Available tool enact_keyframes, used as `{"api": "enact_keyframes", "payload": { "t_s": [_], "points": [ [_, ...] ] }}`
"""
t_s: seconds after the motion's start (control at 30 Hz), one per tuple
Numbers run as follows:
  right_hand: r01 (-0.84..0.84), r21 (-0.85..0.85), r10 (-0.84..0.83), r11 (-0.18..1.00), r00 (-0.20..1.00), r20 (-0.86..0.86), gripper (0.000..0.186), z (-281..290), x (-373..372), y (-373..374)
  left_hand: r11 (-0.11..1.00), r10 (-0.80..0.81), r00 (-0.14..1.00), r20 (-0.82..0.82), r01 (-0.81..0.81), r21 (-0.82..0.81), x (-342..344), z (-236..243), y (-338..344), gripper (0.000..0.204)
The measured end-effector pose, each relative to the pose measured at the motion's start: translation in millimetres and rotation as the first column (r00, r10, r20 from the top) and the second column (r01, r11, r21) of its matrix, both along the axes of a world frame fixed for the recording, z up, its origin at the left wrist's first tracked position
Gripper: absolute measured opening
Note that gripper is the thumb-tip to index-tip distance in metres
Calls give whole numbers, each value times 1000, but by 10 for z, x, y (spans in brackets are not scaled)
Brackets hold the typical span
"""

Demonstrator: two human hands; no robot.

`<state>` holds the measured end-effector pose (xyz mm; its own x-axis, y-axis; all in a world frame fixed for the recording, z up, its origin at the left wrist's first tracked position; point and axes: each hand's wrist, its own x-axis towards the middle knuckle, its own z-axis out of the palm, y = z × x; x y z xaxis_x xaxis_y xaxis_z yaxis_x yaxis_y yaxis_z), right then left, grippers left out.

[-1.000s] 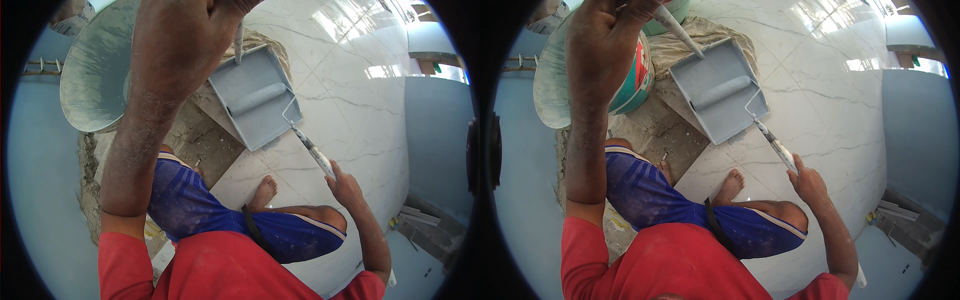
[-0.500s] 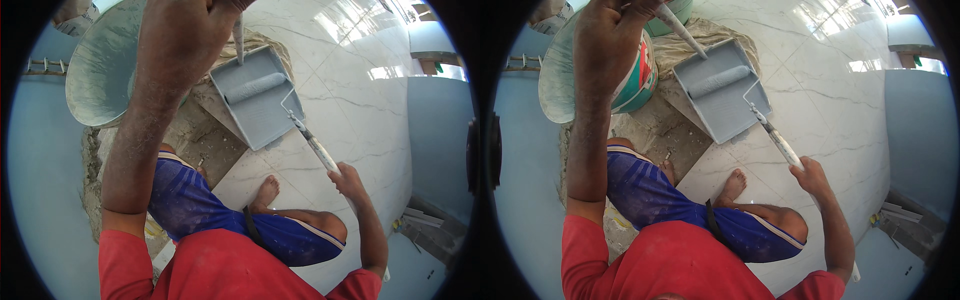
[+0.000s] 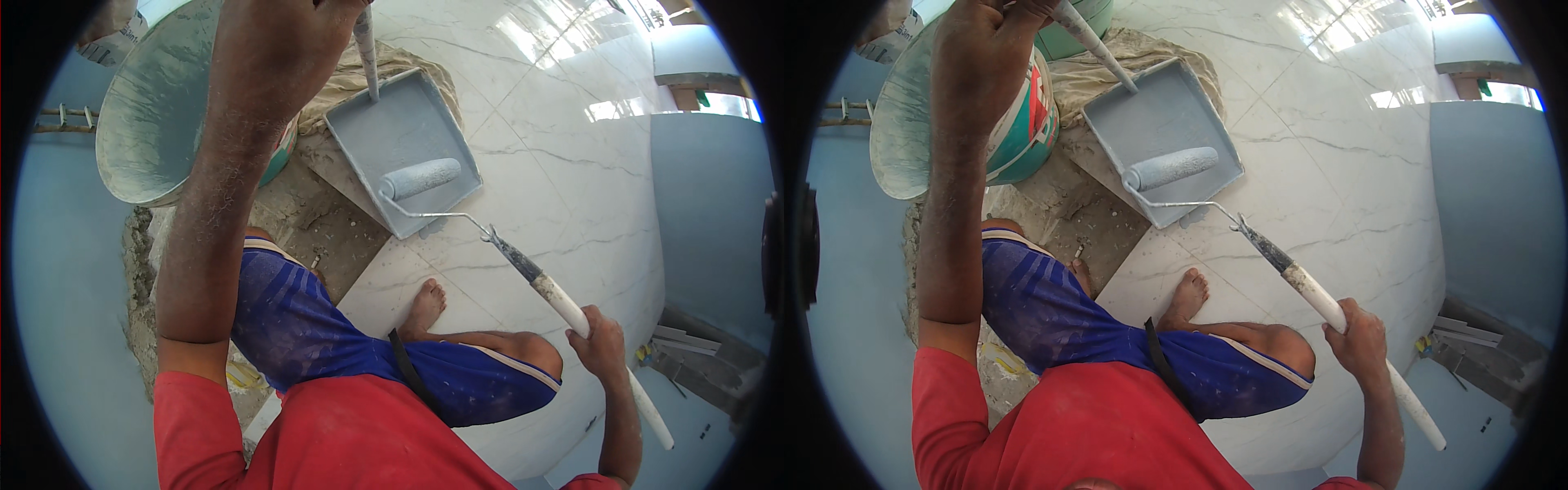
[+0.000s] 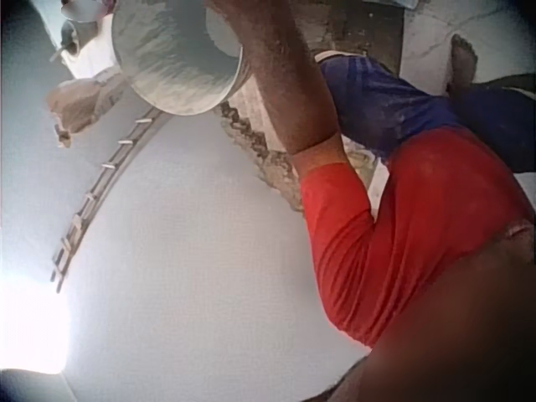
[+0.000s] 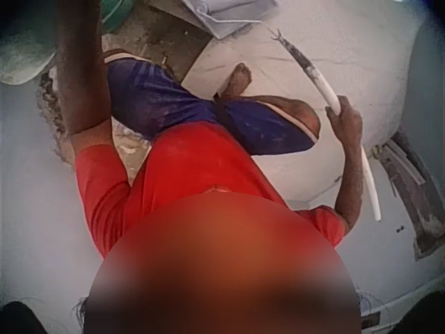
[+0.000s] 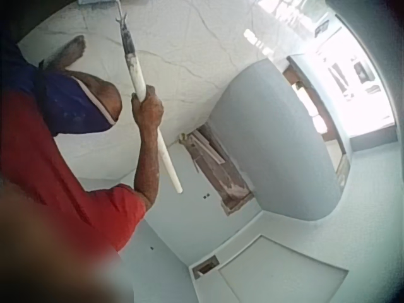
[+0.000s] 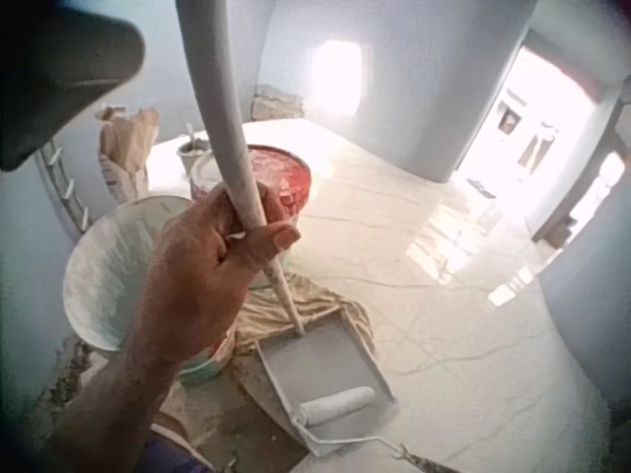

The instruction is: Painting a ceiling using a paint roller attached to an extension pole.

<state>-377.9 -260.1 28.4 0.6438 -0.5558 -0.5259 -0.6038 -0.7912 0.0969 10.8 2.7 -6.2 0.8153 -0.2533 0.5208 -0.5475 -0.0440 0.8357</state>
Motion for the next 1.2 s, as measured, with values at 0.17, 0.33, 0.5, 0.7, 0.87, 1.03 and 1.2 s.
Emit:
{"api": "enact_keyframes", "payload": {
  "t_s": [0.17,0.33,0.5,0.7,0.87,1.03,1.2],
  "points": [
    [-70,-74,67,995,997,-40,41,-216,-169,80,1000,-21,999,-48,21,17,58,-36,12,19],
    [-126,-137,119,982,991,-57,42,-475,-272,87,1000,18,998,-55,-17,10,43,-34,20,18],
    [-178,-170,146,969,972,-185,29,-639,-147,85,982,-68,996,-49,59,-179,-8,-37,21,20],
    [-260,-141,230,955,953,-197,15,-775,215,-30,996,-47,995,-86,41,-76,15,-33,19,22],
    [-290,-115,270,950,949,-166,13,-898,520,-5,995,-8,997,-73,1,-95,-7,-45,-42,23],
    [-285,-152,253,946,947,-200,10,-765,459,-9,995,-33,995,-97,24,-96,69,-75,40,24],
    [-329,-185,270,926,919,-287,7,-646,448,73,999,19,996,-90,-21,-23,19,-7,10,23]
  ]
}}
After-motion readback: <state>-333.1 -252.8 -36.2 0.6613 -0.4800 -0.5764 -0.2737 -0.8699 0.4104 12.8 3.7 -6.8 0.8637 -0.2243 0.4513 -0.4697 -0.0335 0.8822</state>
